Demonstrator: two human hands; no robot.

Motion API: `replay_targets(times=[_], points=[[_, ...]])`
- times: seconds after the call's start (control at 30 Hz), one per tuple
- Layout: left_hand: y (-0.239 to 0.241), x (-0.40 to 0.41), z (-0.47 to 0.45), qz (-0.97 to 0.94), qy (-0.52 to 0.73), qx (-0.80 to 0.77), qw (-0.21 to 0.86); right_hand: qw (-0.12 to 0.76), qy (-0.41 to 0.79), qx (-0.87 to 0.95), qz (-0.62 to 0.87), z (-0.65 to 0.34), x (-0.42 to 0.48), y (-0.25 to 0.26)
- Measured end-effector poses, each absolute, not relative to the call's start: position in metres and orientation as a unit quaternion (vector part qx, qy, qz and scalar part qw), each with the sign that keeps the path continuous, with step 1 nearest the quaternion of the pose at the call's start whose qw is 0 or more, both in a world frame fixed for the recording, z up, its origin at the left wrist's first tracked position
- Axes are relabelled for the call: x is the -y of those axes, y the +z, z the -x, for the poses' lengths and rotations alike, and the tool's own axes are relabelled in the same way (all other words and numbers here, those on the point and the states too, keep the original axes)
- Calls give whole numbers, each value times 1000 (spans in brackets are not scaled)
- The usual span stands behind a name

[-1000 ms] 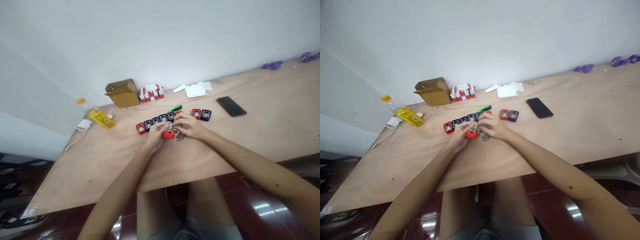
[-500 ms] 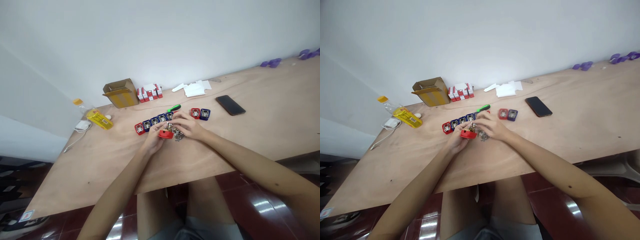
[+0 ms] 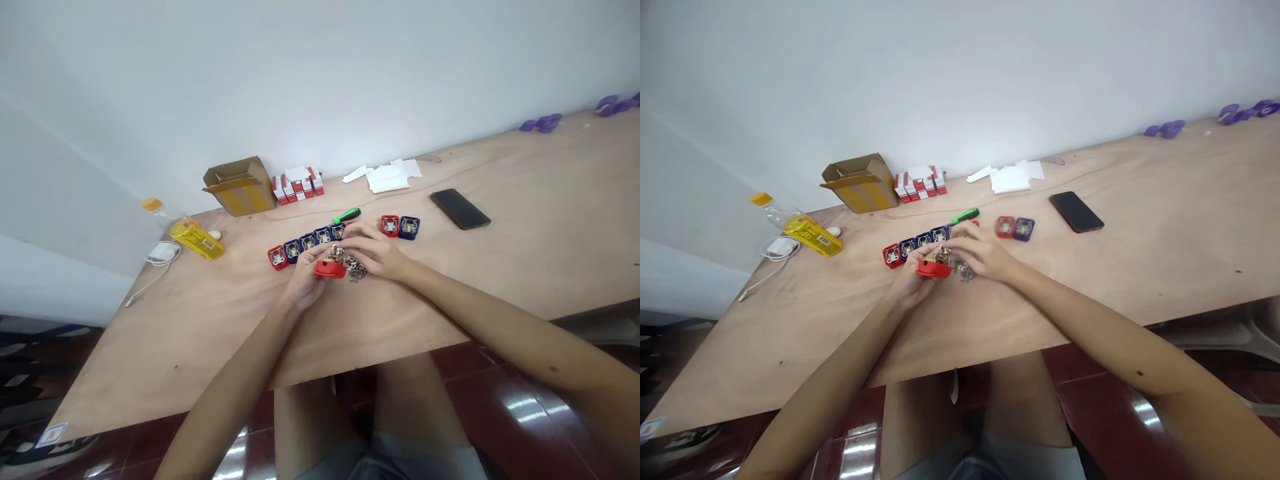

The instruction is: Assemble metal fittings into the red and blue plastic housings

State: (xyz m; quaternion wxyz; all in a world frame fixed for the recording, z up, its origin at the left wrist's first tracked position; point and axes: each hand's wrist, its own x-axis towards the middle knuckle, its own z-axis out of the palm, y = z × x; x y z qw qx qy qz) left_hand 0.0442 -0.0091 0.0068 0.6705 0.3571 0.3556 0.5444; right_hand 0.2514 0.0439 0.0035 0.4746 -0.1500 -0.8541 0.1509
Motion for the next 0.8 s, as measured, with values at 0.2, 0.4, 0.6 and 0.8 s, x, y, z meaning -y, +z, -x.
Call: replay_targets(times=[0.2, 0.4, 0.6, 0.8], points=[[7, 9, -44, -359, 546, -357, 667, 490, 172, 837, 174, -250, -43, 0], [7, 9, -45, -354, 549, -355, 669, 492, 171, 834, 182, -250, -43, 2], [7, 9, -44, -355, 546, -360, 668, 490, 162, 836, 187, -251, -43, 2], [7, 9, -45, -351, 545, -364, 668, 484, 159, 842, 179, -251, -43, 2]])
